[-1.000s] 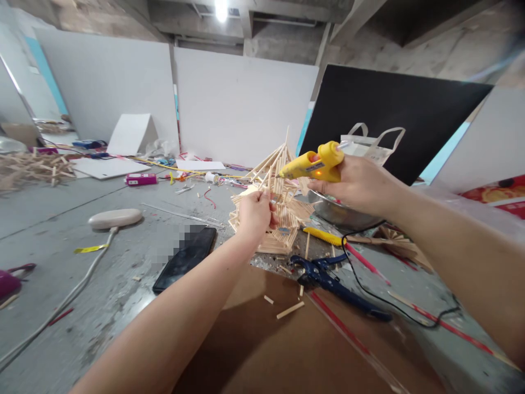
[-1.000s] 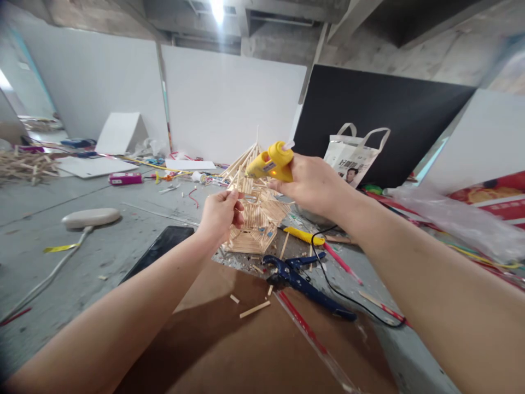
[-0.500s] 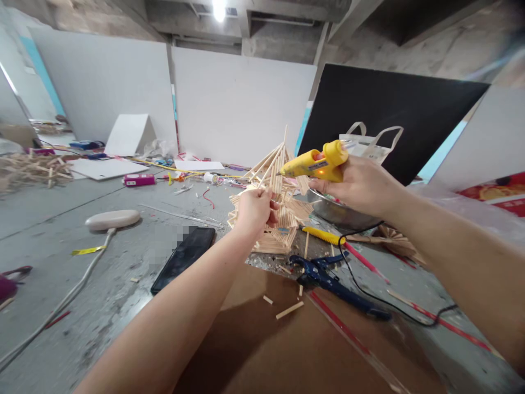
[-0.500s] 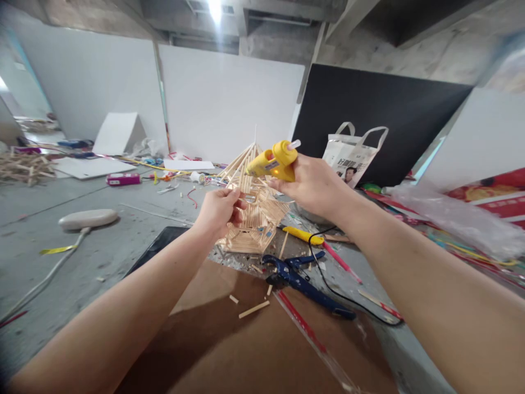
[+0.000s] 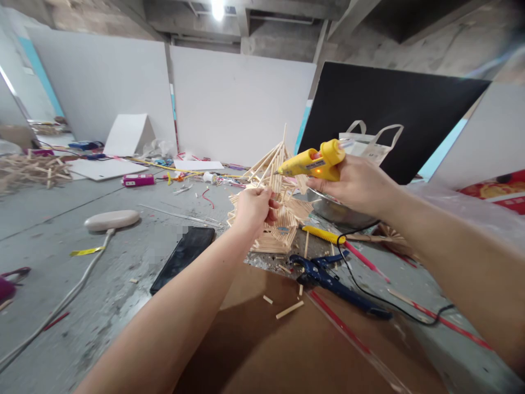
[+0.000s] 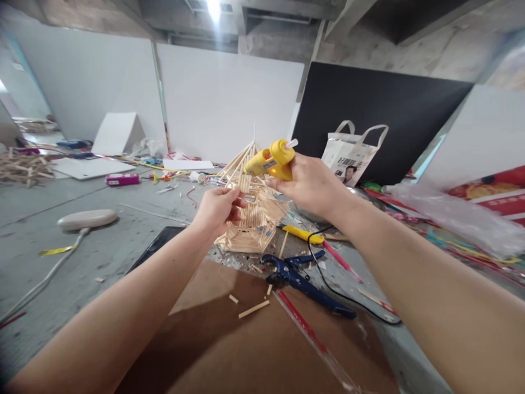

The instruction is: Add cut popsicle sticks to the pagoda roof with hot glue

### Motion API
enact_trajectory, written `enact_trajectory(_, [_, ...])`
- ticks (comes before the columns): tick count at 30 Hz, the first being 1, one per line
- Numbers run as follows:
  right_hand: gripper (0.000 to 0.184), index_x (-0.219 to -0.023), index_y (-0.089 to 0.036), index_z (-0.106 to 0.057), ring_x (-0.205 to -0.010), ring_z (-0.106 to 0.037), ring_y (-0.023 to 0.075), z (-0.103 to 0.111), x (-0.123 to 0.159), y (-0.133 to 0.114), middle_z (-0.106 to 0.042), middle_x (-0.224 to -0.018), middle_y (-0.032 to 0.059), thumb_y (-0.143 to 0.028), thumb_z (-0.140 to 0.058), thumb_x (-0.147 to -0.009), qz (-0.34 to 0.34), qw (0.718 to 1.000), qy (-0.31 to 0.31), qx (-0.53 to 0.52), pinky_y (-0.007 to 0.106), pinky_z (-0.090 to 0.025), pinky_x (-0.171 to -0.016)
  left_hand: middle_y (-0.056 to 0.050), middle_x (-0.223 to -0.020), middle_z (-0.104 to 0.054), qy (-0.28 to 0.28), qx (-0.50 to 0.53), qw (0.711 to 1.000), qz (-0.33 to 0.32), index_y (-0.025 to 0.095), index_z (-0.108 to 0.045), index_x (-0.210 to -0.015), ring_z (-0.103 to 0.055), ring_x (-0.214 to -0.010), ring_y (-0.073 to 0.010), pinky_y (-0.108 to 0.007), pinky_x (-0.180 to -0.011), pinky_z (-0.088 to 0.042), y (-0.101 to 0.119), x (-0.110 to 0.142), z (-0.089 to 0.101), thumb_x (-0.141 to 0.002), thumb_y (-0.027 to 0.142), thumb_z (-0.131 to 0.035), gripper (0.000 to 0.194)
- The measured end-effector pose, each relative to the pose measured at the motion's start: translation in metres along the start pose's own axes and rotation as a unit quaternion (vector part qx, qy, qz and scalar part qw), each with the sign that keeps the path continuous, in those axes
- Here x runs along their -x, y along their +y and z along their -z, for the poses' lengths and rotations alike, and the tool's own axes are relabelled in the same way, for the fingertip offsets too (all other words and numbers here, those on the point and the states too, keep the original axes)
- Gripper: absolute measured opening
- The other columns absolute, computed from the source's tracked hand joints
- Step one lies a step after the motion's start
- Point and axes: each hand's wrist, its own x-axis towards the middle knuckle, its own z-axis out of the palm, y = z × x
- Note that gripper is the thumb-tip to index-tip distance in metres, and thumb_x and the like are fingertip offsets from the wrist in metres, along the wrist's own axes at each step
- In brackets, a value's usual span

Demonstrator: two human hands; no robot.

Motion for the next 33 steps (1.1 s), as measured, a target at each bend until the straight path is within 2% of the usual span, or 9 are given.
enact_trajectory(4, [0.038, -0.092, -0.015, -0.056, -0.073, -0.055, 0.0215, -0.0001, 0.0002, -0.0013, -0.06, -0.08, 0.0077, -0.046, -0.045, -0.072, 0.026, 0.999, -0.005, 0.041, 0.033, -0.039, -0.063, 0.004, -0.045, -0.049, 0.002, 0.002, 1.0, 0.007, 0.013, -0.047, -0.065, -0.038, -0.025, -0.0049, -0.018, -0.03, -0.027, 0.0021, 0.0009, -0.001, -0.082, 0.023, -0.039, 0.021])
enact_trajectory(17, [0.036, -0.086, -0.018, -0.058, -0.068, -0.055, 0.0216, 0.0016, -0.0019, -0.0033, -0.059, -0.073, 0.0054, -0.048, -0.048, -0.069, 0.006, 0.999, -0.021, 0.049, 0.033, -0.039, -0.059, 0.002, -0.048, -0.05, 0.0, 0.015, 1.0, 0.006, 0.012, -0.048, -0.066, -0.039, -0.027, -0.0048, -0.019, -0.03, -0.029, 0.0004, -0.0006, -0.0006, -0.081, 0.022, -0.04, 0.02])
enact_trajectory(24, [0.038, -0.089, -0.016, -0.057, -0.071, -0.055, 0.0207, 0.0036, 0.0004, -0.0057, -0.061, -0.077, 0.0067, -0.048, -0.045, -0.072, 0.003, 0.998, -0.045, 0.045, 0.032, -0.039, -0.061, 0.001, -0.049, -0.052, -0.003, 0.011, 1.0, 0.006, 0.012, -0.049, -0.066, -0.039, -0.027, -0.0042, -0.018, -0.031, -0.029, 0.0008, -0.0011, -0.0001, -0.081, 0.023, -0.041, 0.02])
enact_trajectory(33, [0.037, -0.09, -0.019, -0.058, -0.07, -0.055, 0.0196, 0.004, 0.0017, -0.0072, -0.061, -0.079, 0.0051, -0.048, -0.044, -0.072, 0.001, 0.998, -0.044, 0.05, 0.032, -0.04, -0.062, 0.001, -0.048, -0.052, -0.006, 0.015, 1.0, 0.006, 0.012, -0.049, -0.065, -0.039, -0.027, -0.0042, -0.019, -0.031, -0.028, 0.0013, -0.0013, 0.0, -0.08, 0.023, -0.042, 0.02])
